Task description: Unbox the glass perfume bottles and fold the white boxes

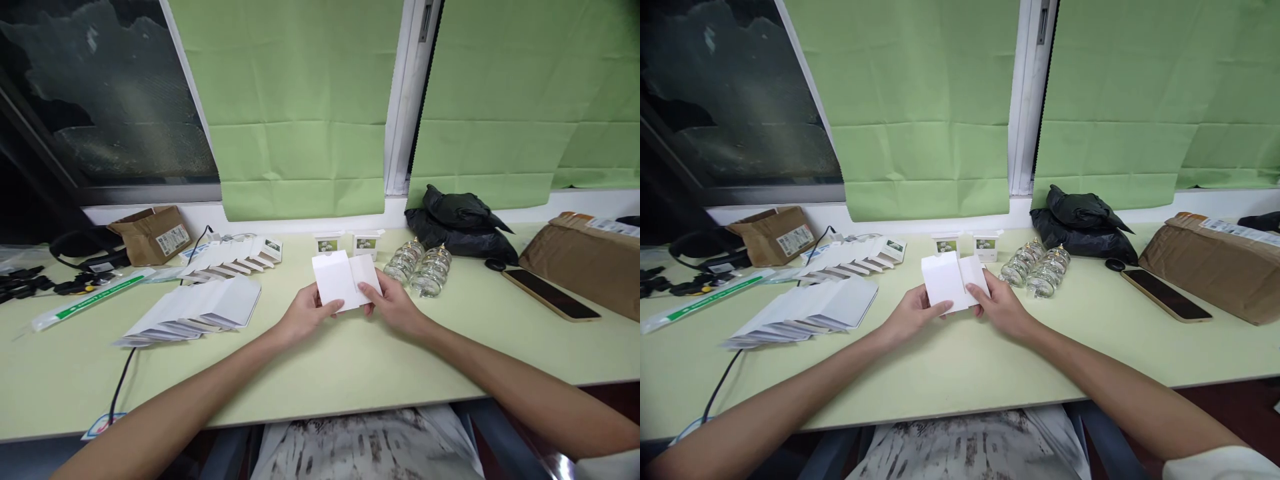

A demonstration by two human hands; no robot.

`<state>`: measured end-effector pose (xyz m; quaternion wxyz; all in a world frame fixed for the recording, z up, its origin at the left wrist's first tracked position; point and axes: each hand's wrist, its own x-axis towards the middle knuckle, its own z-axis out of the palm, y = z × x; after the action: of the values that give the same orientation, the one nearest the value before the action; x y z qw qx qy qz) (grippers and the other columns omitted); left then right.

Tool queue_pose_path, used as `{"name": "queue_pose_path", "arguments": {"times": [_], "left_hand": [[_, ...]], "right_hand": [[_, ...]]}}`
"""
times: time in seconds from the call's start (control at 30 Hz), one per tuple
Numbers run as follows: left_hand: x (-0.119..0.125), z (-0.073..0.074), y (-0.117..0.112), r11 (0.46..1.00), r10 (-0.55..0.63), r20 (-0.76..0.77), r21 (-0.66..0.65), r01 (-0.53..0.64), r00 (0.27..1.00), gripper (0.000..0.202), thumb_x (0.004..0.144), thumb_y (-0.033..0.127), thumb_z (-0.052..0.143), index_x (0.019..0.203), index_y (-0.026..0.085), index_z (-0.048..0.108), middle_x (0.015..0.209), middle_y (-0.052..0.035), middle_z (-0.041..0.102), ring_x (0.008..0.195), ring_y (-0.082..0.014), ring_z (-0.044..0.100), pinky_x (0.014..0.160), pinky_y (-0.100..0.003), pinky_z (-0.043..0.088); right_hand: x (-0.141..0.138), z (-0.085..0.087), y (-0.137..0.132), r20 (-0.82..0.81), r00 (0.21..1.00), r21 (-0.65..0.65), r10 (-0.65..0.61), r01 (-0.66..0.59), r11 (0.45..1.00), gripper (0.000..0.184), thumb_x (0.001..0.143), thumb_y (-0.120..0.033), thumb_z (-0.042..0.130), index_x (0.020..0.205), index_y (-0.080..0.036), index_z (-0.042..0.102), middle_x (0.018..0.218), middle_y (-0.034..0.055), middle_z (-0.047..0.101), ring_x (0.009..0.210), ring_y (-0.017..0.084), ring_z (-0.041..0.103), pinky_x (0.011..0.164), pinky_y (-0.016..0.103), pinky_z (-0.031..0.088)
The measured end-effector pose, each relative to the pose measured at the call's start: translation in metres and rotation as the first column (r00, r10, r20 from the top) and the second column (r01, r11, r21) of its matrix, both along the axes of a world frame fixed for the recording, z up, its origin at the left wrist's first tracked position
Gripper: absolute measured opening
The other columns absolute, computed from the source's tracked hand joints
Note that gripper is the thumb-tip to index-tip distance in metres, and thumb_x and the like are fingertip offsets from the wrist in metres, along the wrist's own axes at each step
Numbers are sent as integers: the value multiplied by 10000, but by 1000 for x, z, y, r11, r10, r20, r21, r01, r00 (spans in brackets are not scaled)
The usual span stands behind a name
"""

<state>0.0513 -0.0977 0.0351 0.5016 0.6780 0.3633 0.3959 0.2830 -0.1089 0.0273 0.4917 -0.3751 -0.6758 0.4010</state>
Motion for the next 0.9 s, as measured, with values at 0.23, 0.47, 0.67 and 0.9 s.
{"name": "queue_pose_path", "arguments": {"times": [0.23,0.47,0.67,0.9], "left_hand": [[-11,7,9,996,88,-22,15,-88,996,449,826,463,795,1117,136,694,1047,-120,772,874,-253,702,713,-352,574],[-8,5,2,999,-43,-12,-26,42,999,510,849,461,792,1228,137,689,1217,-137,758,1022,-285,725,793,-347,588],[0,1,-5,1000,-30,18,0,30,999,502,873,473,772,1246,140,722,1277,-130,746,1153,-321,705,943,-377,564],[6,2,-7,997,-21,108,-66,28,994,549,801,441,849,1244,143,719,1271,-132,749,1145,-317,713,950,-385,569]], "right_hand": [[3,5,5,-215,950,-123,227,-257,959,488,1000,-641,505,1018,-184,676,946,84,673,857,227,676,778,414,617],[2,1,8,-150,951,-153,272,-294,944,357,889,-501,763,920,-204,567,812,-1,628,738,146,601,701,296,549],[3,0,9,-82,977,-128,197,-206,970,399,820,-479,827,829,-205,537,757,-43,480,665,117,494,561,236,453],[-1,-1,7,-100,981,-102,169,-179,979,407,821,-498,814,808,-203,534,750,-38,489,666,126,502,574,252,462]]}}
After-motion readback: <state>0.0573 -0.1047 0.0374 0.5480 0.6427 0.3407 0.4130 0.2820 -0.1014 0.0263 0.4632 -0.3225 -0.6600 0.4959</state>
